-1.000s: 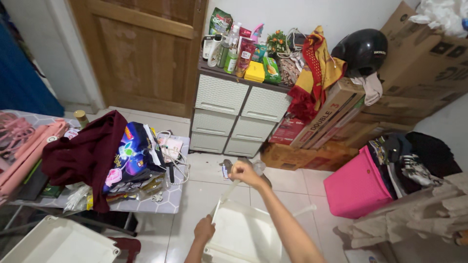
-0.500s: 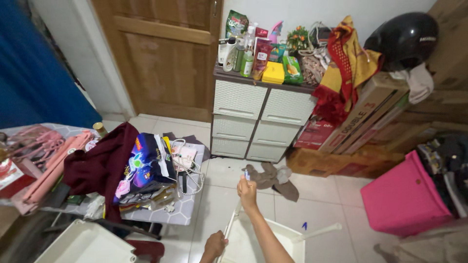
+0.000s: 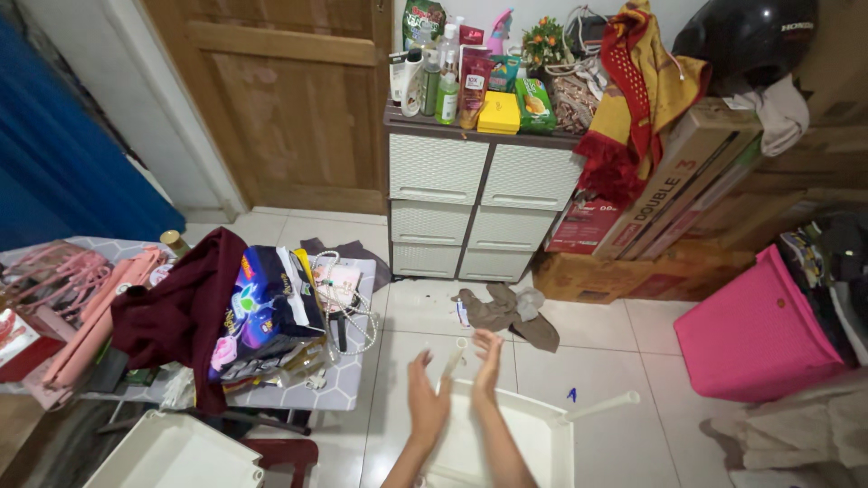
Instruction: The person assembles a white plastic rolling cart by inserting vertical support poles into the corners of stacked trays and securing them. They then lift and stack additional trays onto the frame, aligning and pressing them into place.
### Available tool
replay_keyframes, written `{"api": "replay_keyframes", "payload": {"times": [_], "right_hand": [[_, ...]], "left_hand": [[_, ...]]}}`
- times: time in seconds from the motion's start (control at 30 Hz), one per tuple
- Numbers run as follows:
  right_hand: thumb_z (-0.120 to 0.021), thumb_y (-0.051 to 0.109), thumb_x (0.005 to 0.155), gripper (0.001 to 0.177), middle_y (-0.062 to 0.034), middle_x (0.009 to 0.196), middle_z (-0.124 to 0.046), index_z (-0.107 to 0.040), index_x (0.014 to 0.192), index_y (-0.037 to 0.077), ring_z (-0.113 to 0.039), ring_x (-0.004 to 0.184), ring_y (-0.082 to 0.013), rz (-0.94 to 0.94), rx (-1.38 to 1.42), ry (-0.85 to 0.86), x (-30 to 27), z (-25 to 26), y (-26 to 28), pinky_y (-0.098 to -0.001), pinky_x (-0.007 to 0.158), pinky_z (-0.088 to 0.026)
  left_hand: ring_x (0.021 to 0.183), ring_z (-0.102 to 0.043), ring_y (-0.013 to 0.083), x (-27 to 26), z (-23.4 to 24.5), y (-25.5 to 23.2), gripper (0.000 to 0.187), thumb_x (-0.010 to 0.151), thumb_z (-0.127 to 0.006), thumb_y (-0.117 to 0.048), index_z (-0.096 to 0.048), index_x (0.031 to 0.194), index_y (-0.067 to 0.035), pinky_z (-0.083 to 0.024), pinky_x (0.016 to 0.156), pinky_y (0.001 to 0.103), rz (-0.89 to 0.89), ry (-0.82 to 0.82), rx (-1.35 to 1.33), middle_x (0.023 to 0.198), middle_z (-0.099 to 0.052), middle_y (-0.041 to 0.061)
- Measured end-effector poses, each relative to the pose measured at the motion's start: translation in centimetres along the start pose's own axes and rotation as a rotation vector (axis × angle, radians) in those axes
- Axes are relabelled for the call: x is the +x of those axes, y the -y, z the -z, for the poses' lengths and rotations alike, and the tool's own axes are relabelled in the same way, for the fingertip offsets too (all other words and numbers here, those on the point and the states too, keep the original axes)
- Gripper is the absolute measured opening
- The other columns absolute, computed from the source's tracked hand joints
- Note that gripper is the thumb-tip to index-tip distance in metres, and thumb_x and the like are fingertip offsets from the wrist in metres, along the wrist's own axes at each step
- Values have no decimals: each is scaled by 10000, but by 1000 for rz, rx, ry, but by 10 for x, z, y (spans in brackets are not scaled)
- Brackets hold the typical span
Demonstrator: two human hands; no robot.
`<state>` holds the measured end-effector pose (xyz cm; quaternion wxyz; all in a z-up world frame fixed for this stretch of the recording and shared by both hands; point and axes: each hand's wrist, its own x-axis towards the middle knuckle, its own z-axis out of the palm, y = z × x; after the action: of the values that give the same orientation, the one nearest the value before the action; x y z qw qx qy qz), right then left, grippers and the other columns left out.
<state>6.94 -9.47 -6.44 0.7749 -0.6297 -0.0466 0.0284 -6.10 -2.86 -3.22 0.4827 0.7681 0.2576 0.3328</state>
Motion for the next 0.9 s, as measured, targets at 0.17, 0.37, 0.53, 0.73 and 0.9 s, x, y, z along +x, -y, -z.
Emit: {"api": "replay_keyframes", "payload": {"times": [0.17, 0.37, 0.53, 0.73, 0.9], "right_hand": [[-561, 574, 873, 569, -128, 1235, -653, -656, 1187, 108, -555, 1173, -321, 131, -1414, 315, 0, 86, -4, -478, 1006, -365], [-485, 595, 961, 491, -60, 1177, -662, -678, 1119, 172, -533, 1159, -325, 20, -1526, 602, 0, 103, -9, -540, 1003, -333], [-486, 593, 951, 473, -44, 1129, -649, -686, 1081, 184, -499, 1127, -311, 68, -1430, 604, 5, 105, -12, -537, 993, -292], [-495, 575, 969, 445, -32, 1124, -647, -678, 1073, 183, -489, 1129, -307, 63, -1411, 572, -4, 102, -13, -535, 990, -293], [-488, 575, 971, 441, -21, 1127, -642, -678, 1060, 186, -485, 1140, -291, 54, -1409, 579, -6, 111, -11, -524, 990, -299]], "left_hand": [[1064, -560, 342, 6, -38, -73, 477, 866, -692, -80, -480, 1282, 18, -453, 928, 425, -50, -40, -199, 1163, -548, 217], [631, -475, 280, 30, -88, -33, 343, 957, -713, -193, -543, 743, 14, -427, 623, 415, 120, -186, -157, 673, -537, 136], [457, -429, 196, 83, -66, 18, 347, 865, -743, -158, -557, 602, -30, -390, 500, 399, -160, 464, -278, 493, -472, 54], [568, -458, 103, 29, -64, -17, 244, 944, -648, -180, -557, 763, -44, -411, 522, 313, -27, -304, -270, 617, -519, 26], [475, -467, 115, 58, -70, -7, 343, 872, -699, -166, -576, 581, -30, -400, 487, 349, 32, 155, -324, 497, -532, 10]]}}
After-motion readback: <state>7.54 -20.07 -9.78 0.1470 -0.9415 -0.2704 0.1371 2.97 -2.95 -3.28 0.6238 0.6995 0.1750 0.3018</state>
